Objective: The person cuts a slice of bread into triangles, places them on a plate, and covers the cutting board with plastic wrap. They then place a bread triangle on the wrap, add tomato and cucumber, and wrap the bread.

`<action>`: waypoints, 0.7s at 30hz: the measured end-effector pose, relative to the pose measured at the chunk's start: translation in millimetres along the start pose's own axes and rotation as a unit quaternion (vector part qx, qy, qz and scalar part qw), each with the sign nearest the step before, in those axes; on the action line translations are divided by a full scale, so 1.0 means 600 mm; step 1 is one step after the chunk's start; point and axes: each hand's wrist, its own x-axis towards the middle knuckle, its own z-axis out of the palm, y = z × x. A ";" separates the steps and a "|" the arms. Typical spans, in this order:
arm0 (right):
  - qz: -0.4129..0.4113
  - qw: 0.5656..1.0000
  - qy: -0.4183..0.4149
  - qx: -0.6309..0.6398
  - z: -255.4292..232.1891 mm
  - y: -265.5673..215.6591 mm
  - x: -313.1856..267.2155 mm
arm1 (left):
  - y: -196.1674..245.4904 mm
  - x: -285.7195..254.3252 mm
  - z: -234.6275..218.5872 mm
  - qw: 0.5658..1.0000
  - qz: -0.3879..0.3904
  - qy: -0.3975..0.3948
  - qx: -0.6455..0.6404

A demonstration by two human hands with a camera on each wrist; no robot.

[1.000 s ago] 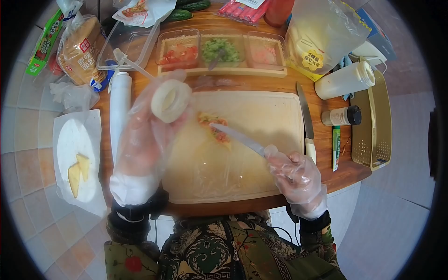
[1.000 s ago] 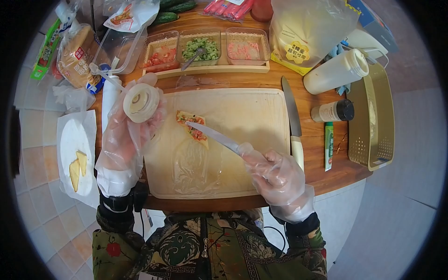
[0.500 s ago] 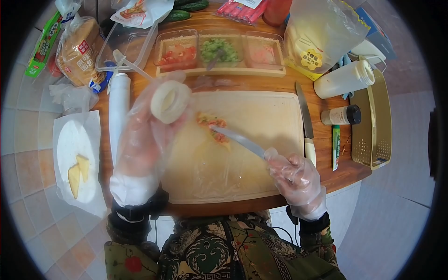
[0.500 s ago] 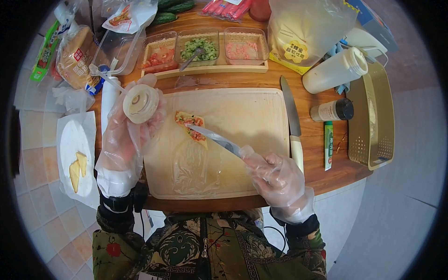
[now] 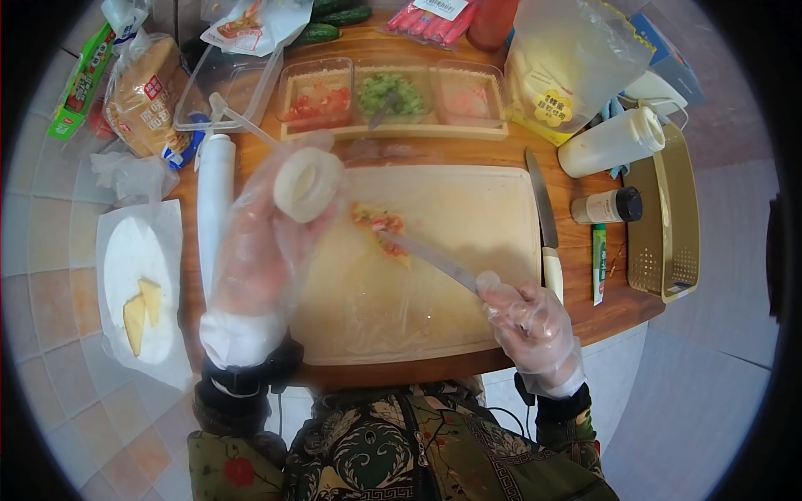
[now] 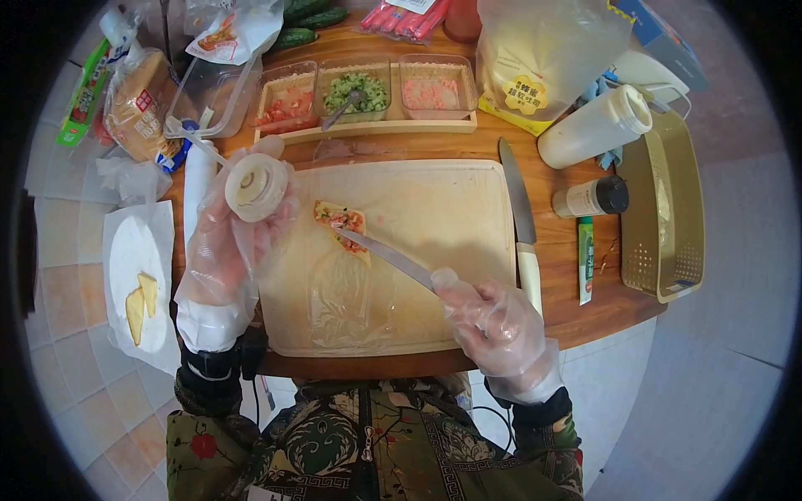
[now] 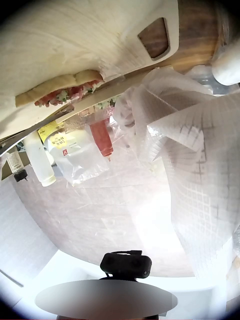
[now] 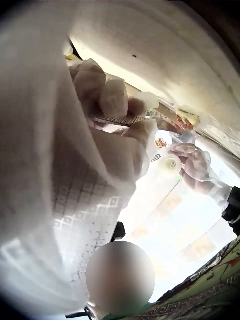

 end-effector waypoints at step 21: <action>-0.019 0.999 0.015 0.023 0.011 0.018 -0.012 | -0.011 0.000 -0.016 0.999 0.024 -0.028 -0.017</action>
